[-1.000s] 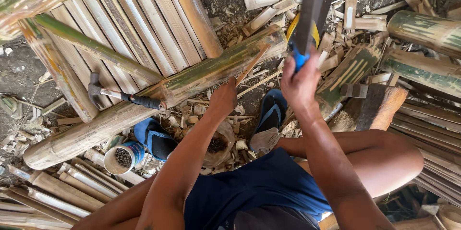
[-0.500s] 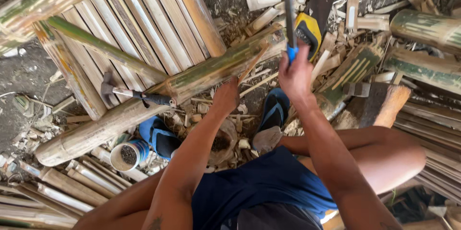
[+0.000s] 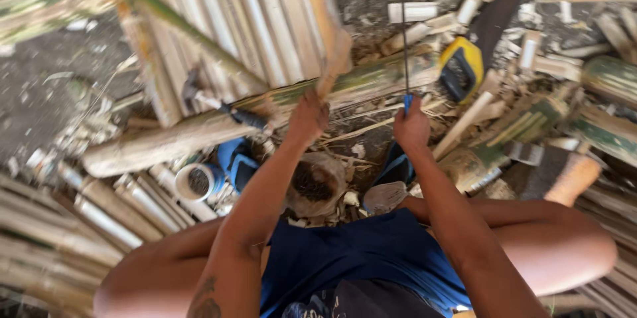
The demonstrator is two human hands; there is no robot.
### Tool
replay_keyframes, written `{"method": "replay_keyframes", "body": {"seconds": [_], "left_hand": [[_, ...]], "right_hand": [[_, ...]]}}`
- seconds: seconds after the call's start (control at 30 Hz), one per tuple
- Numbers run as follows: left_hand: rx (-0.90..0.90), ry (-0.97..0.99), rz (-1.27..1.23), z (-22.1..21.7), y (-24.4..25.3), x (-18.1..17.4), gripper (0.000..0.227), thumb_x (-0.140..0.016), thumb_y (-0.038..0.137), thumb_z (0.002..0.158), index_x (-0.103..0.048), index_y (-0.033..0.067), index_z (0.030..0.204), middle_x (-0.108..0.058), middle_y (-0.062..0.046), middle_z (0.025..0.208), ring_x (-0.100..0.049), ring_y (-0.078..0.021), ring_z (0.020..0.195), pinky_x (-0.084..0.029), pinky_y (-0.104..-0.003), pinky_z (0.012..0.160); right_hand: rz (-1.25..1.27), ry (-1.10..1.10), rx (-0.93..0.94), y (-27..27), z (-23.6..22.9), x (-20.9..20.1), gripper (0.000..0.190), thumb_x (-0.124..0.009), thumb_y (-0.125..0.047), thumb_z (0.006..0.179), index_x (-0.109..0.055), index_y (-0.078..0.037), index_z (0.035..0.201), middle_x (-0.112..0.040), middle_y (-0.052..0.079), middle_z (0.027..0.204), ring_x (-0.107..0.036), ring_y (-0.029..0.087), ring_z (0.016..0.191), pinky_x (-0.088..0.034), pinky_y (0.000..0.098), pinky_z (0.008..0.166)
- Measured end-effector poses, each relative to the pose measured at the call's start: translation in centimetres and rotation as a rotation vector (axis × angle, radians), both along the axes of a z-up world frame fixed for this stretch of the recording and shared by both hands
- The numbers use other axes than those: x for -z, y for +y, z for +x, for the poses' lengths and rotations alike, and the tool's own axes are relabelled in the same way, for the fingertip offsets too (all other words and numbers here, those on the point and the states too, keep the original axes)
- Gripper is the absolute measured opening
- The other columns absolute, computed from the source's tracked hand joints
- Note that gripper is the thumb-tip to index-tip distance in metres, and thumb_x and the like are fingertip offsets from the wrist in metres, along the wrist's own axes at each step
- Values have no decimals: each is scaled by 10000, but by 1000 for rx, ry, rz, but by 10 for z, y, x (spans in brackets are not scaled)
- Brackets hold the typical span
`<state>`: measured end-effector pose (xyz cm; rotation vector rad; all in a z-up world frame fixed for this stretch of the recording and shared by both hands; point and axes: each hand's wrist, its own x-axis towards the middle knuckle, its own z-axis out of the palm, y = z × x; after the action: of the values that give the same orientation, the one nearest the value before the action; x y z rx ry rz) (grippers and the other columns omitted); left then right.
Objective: The person assembles a bamboo frame by placing split bamboo slats into a frame, cutting them to size with a hand saw, and securing them with nails using a hammer. The person repeatedly measures, cuts, and nails the slats into place.
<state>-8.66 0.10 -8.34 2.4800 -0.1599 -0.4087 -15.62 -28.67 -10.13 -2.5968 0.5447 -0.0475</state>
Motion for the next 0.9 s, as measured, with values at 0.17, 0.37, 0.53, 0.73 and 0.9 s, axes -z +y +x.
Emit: {"method": "replay_keyframes", "body": {"seconds": [0.17,0.37,0.53,0.73,0.9], "left_hand": [[-420,37,-39,25,104,10,624,-544,375,1035,-324,-44,1442,-568,-373,1278,-589,-550,1146,-488,-593,988],[-675,100,2,19,157,16,719,-553,419,1041,-206,-20,1492,-493,-371,1389,-522,-507,1281,-438,-551,1086],[-847,192,-347,95,136,39,872,-572,393,926,-103,17,1558,-448,-360,1387,-524,-496,1234,-440,-501,1087],[-983,131,-378,184,130,50,821,-631,434,982,-194,5,1529,-529,-328,1378,-484,-464,1326,-482,-462,1106],[-596,-321,85,178,143,28,665,-481,55,1014,-245,182,1623,-359,-276,1610,-340,-444,1433,-468,-428,1046]], "right_hand": [[267,-60,-89,52,10,-14,387,-718,-292,952,-637,-85,1269,-654,134,730,-632,325,604,-503,527,578],[502,31,-295,130,30,-37,251,-751,-264,959,-645,-61,1062,-611,62,729,-607,189,598,-474,427,551],[714,77,-472,172,35,-52,247,-751,-194,944,-569,-59,1043,-628,25,761,-581,122,633,-474,355,549],[604,265,-457,169,65,-34,251,-709,-175,966,-567,-44,1125,-663,51,825,-597,151,626,-495,321,519],[689,113,-540,178,117,-13,234,-708,-97,945,-595,-4,1128,-721,122,917,-633,158,671,-498,305,532]]}}
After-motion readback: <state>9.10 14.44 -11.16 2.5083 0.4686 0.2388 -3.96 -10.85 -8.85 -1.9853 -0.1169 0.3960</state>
